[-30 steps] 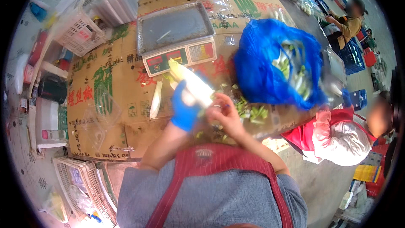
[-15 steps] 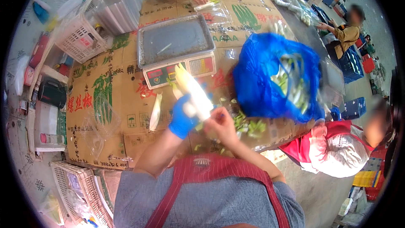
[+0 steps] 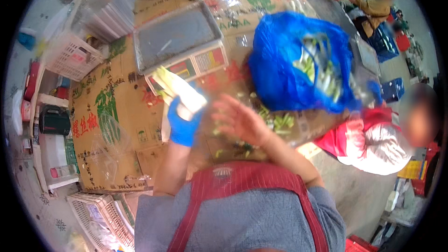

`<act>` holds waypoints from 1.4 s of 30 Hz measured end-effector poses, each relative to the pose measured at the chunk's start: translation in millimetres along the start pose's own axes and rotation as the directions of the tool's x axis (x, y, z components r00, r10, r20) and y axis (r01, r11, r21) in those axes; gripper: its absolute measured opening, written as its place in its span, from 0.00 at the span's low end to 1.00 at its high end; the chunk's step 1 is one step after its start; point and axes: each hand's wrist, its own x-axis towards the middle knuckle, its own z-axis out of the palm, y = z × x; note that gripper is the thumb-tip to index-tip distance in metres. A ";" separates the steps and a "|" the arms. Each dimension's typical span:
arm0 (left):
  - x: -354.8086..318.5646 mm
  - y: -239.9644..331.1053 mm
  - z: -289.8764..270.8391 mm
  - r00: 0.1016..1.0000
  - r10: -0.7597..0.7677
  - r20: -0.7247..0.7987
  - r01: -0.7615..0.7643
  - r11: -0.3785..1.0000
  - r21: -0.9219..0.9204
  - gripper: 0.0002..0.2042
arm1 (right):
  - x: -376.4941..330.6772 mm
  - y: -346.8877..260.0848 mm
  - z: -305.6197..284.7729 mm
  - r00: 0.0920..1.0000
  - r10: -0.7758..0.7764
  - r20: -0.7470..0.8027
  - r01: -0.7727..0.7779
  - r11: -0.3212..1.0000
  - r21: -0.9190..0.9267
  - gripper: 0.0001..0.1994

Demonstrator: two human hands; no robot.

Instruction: The person repeatedly picks up white vegetables from a blue bag, trims the ends by hand, and places the trimmed pieces onto a digital scale. The person also discards the trimmings onto the table surface.

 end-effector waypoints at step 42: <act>-82.9 -11.9 8.2 0.962 -0.182 -0.205 0.225 0.093 0.970 0.42 | -62.1 -5.1 9.3 0.892 -0.402 0.209 0.113 -0.250 -0.962 0.17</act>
